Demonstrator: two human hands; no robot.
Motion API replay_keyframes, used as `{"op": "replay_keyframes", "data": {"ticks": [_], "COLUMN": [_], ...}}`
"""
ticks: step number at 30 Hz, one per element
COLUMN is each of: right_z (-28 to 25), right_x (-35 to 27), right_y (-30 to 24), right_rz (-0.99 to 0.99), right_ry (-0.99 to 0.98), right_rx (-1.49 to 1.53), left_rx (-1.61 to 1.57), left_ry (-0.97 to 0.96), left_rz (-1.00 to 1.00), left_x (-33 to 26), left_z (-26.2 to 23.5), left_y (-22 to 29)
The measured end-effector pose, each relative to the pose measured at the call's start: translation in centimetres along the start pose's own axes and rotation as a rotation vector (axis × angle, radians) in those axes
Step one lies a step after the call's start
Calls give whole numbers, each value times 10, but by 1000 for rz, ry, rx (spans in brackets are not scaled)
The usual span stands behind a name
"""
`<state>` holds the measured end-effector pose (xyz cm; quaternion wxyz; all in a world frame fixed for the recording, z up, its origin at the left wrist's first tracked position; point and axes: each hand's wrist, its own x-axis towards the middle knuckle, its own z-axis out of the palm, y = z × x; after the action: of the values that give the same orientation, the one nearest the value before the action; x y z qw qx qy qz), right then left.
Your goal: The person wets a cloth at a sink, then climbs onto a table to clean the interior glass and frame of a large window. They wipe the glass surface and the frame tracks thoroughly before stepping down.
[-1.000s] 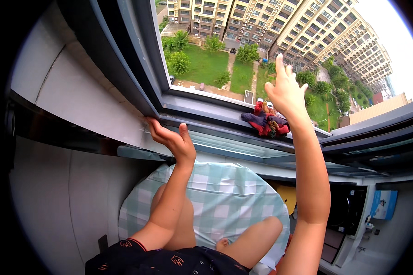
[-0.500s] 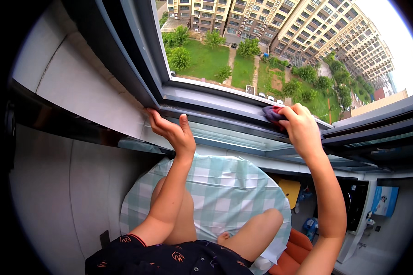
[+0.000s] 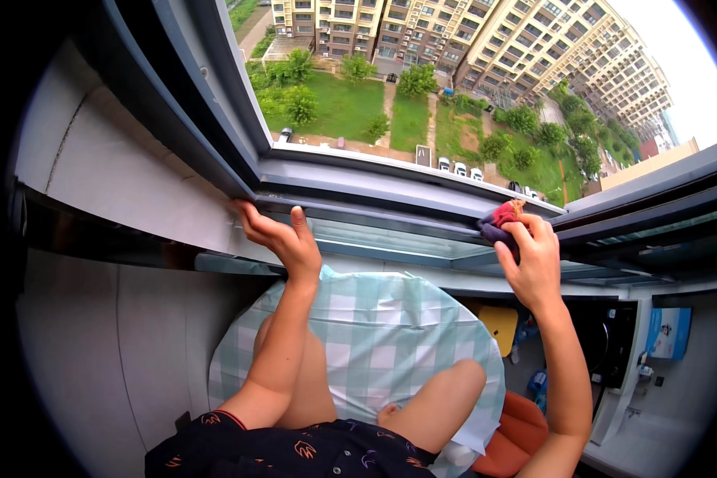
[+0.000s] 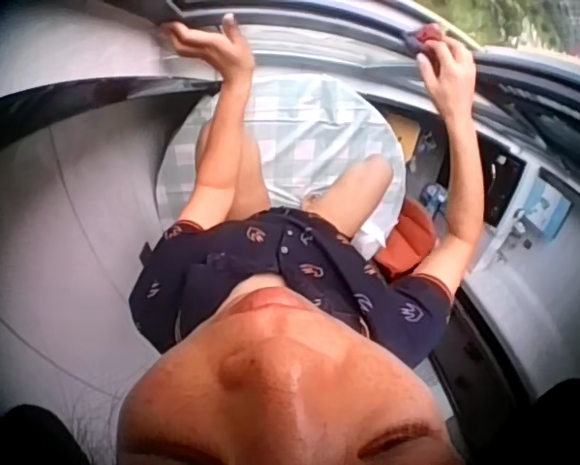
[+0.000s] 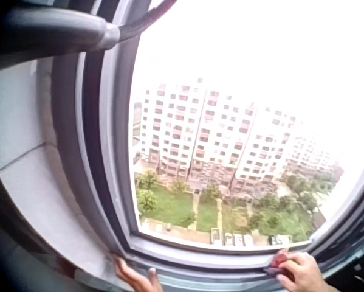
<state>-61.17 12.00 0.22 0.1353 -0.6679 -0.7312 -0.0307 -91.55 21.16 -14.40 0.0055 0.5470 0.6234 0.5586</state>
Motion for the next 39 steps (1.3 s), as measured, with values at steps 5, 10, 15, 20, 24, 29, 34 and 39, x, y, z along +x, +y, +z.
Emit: {"op": "replay_keyframes", "data": {"ticks": [5,10,15,20,24,29,34,39], "right_z": [32,27,-11,0,21,26,6,7], "right_x": [11,32,23,23,27,41,44,51], "right_y": [-49,-52,4,16,-10,-33,-23,-24], "right_rz": [-116,-191,-66,7,179,-250,-405,-419], "right_ry": [122,88,-61,-83,-1,199,39,-67], "right_rx": [-21,93,49,233,466,144,78,0], "left_rx": [-13,-5,54,83,77,85,40,17], "left_ry": [-11,-19,-21,-2,13,5,28,-6], "left_rz": [3,14,24,37,39,41,23,10], "left_x": [-1,0,-3,-4,-3,-2,-1,-2], "left_z": [2,1,2,9,9,8,5,3], "left_y": [-1,0,-7,-8,-7,-6,-3,-1]}}
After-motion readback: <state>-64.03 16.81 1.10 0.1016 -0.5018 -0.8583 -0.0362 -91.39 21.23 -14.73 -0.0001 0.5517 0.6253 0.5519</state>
